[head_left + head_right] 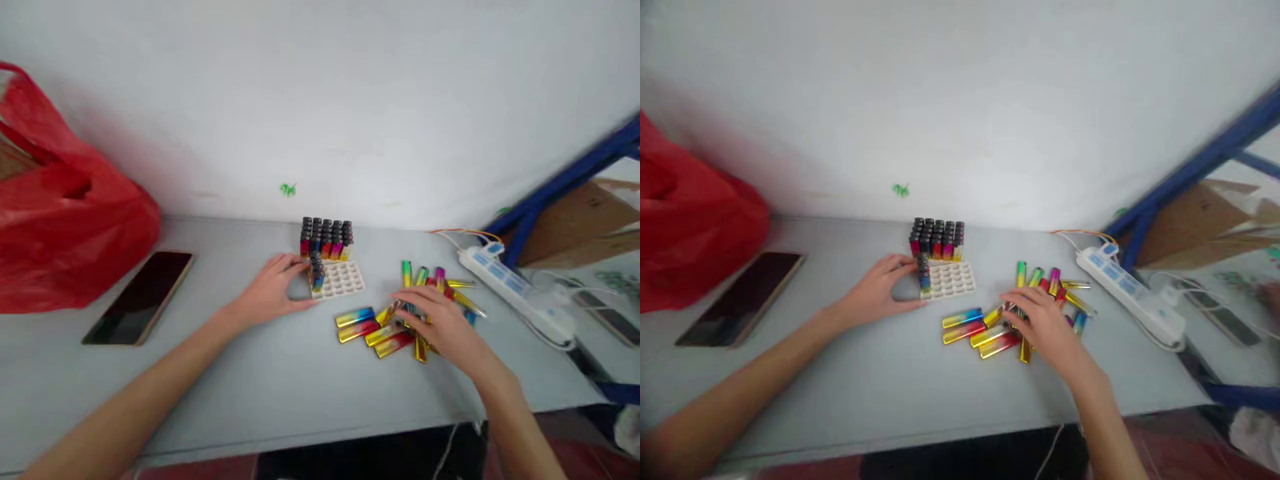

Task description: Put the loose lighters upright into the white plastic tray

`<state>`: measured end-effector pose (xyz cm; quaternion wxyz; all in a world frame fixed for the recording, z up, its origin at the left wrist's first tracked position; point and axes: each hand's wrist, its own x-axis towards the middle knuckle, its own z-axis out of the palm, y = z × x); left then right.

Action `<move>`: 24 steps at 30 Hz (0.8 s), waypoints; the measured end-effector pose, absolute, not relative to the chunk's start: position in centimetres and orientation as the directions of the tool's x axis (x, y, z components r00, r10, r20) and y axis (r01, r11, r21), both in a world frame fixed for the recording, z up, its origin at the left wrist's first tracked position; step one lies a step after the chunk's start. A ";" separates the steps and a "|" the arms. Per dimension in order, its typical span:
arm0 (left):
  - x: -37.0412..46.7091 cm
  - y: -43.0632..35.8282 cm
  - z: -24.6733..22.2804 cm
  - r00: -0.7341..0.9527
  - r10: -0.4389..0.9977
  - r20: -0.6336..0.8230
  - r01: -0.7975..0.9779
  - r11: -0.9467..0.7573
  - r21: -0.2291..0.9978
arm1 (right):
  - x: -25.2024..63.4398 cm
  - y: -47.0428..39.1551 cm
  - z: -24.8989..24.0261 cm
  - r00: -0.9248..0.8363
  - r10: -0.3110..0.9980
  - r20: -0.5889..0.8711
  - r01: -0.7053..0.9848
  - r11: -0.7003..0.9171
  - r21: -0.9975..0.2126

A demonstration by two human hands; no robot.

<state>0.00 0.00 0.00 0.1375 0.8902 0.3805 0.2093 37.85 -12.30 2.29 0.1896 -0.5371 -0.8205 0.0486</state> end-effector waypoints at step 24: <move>0.0 0.2 0.1 0.609 0.733 0.303 0.590 -0.673 0.446 | 29.3 -6.3 7.2 -0.001 0.998 0.061 -0.306 0.057 -0.950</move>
